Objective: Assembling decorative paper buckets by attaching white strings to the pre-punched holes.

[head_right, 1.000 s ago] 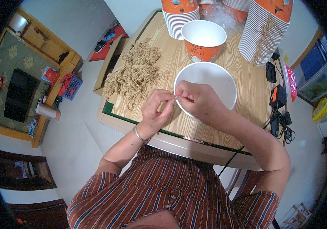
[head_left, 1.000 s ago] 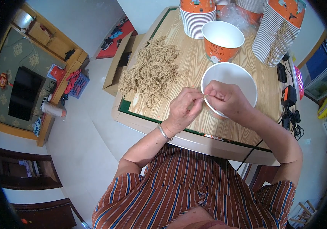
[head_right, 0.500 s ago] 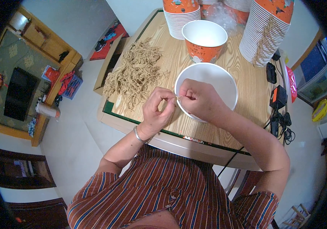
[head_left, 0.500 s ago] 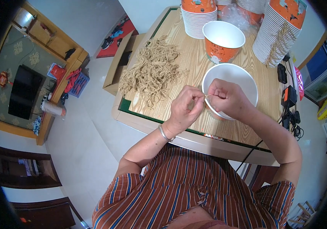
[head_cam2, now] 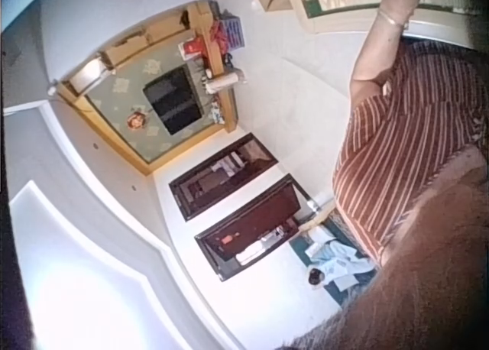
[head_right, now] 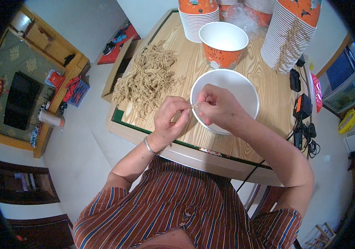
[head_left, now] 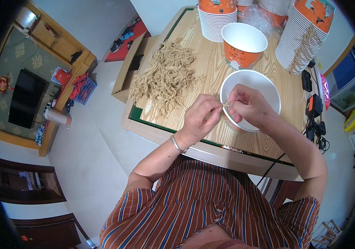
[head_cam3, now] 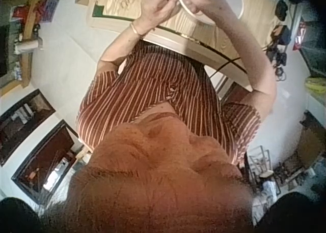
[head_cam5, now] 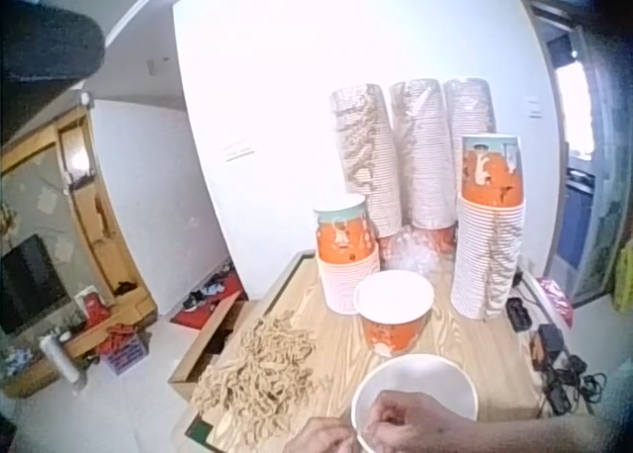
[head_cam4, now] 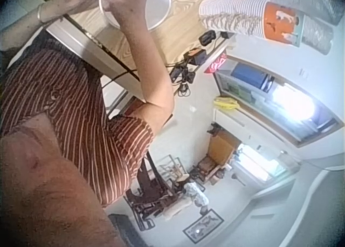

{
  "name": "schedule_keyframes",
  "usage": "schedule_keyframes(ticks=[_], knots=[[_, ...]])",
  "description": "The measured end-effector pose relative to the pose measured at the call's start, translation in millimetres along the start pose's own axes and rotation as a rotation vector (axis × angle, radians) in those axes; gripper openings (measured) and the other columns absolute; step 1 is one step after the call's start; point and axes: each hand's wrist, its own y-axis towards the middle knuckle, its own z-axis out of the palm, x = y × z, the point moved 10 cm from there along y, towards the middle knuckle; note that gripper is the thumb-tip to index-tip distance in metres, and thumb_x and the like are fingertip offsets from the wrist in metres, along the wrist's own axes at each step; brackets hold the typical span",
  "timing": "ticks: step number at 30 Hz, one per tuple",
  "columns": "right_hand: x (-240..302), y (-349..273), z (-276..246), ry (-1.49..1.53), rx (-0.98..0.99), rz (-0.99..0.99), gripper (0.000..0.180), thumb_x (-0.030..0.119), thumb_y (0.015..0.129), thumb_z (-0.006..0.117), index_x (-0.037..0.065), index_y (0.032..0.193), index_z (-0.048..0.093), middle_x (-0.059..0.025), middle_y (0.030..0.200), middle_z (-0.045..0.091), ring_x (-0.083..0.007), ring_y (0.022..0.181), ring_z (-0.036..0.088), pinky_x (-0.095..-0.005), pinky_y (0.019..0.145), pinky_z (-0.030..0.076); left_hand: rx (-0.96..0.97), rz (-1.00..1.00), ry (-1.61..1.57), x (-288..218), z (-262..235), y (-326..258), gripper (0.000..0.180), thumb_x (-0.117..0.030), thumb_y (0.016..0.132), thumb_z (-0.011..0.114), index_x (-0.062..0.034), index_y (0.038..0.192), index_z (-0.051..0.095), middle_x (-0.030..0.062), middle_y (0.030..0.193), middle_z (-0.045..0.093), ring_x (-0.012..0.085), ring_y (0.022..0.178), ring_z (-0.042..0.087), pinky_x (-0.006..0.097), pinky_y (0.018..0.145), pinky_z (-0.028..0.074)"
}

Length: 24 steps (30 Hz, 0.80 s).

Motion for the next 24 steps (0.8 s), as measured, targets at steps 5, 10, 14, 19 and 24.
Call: schedule_keyframes(ticks=[5,10,14,19,24], knots=[[2,-2,0,0.013,-0.003,-0.015,0.005,0.005,0.087,0.057,0.003,0.086,0.052,-0.0014,0.071,0.058,-0.0069,0.055,0.054,-0.0233,0.051,0.043,0.041,0.081,0.081,-8,-1,2,0.018,0.000,0.080,0.072,-0.0027,0.097,0.064,0.0120,0.094,0.063,0.0267,0.080,0.066,0.033,0.066,0.054],[2,0,1,-0.016,0.014,-0.074,0.005,0.004,0.087,0.057,0.003,0.086,0.052,-0.0014,0.072,0.058,-0.0065,0.056,0.054,-0.0229,0.052,0.042,0.095,0.091,0.038,-14,1,9,0.021,-0.002,0.080,0.074,-0.0030,0.098,0.064,0.0111,0.095,0.061,0.0246,0.077,0.064,0.032,0.065,0.054],[3,-1,0,-0.005,0.007,-0.092,0.006,0.004,0.087,0.057,0.004,0.086,0.052,-0.0009,0.071,0.058,-0.0060,0.056,0.054,-0.0225,0.052,0.042,0.063,-0.019,-0.029,-8,2,13,0.021,-0.002,0.080,0.074,-0.0028,0.099,0.063,0.0097,0.098,0.061,0.0197,0.075,0.062,0.029,0.064,0.052],[4,-1,1,-0.007,0.008,-0.106,0.005,0.004,0.087,0.057,0.004,0.086,0.052,-0.0010,0.071,0.057,-0.0058,0.056,0.054,-0.0225,0.051,0.042,0.086,-0.213,-0.112,8,5,11,0.020,0.000,0.081,0.073,-0.0025,0.100,0.064,0.0061,0.095,0.059,0.0111,0.069,0.054,0.025,0.061,0.047],[3,-2,-3,-0.018,-0.022,-0.076,0.005,0.003,0.088,0.057,0.003,0.086,0.052,-0.0011,0.071,0.058,-0.0061,0.056,0.054,-0.0231,0.051,0.043,0.107,-0.172,-0.119,2,5,15,0.013,0.000,0.083,0.071,-0.0026,0.095,0.066,0.0049,0.090,0.059,0.0108,0.068,0.053,0.024,0.063,0.046]])
